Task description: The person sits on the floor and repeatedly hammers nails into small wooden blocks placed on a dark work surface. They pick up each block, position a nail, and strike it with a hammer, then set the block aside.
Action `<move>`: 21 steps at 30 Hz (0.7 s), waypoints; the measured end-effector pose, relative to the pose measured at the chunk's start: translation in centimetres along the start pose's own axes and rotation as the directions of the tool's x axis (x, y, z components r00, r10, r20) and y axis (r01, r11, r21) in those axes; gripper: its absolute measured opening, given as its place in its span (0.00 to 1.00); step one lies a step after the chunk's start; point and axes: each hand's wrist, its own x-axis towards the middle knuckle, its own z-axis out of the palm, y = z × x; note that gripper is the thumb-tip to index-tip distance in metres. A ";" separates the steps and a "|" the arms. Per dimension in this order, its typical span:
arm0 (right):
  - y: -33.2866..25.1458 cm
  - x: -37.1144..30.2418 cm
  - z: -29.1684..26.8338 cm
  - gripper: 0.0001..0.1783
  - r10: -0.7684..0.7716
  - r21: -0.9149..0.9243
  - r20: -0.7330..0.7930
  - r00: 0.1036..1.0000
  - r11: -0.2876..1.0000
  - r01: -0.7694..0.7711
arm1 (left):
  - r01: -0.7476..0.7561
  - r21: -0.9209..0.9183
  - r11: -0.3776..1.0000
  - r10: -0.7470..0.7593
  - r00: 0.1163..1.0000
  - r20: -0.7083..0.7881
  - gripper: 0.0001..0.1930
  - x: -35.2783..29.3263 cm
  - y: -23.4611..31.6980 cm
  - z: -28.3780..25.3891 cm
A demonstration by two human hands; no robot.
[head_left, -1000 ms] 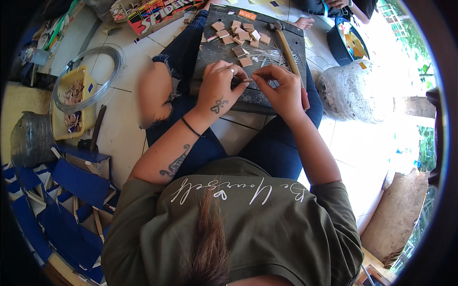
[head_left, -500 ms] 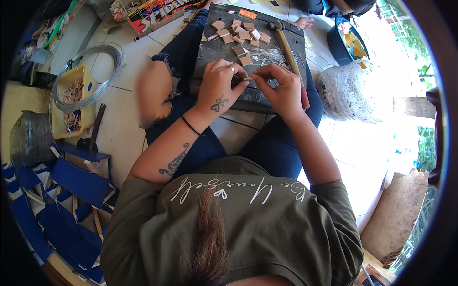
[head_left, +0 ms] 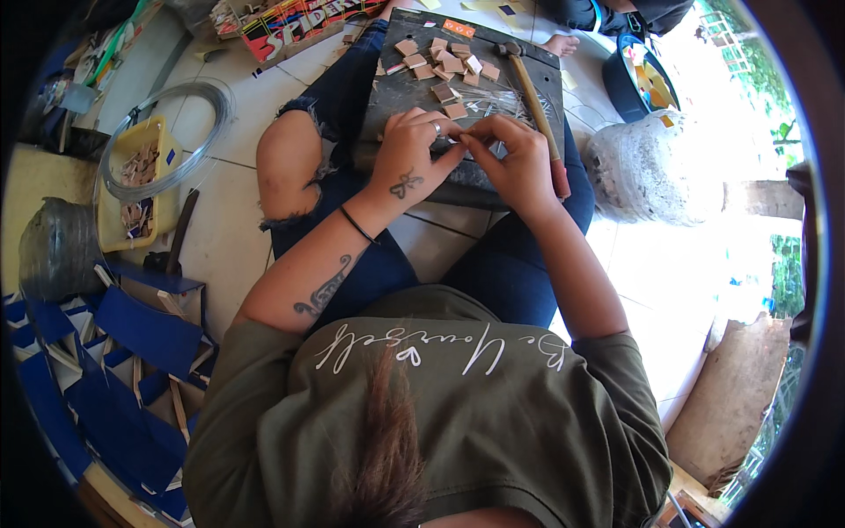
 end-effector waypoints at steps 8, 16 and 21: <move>3.1 -0.8 -2.8 0.27 0.025 -0.593 -0.231 0.973 0.789 -0.161 | -0.034 -0.078 0.996 0.030 0.999 -0.044 0.04 0.4 0.2 0.5; 7.7 -3.0 -3.7 0.20 0.277 -0.632 -0.162 0.947 0.708 -0.315 | -0.068 -0.114 0.991 0.065 0.997 -0.033 0.03 0.3 0.2 0.2; 4.7 -4.1 -5.5 0.20 0.499 0.059 -0.072 0.863 0.866 -0.496 | -0.082 -0.114 0.990 0.080 0.996 -0.027 0.02 0.3 0.4 0.0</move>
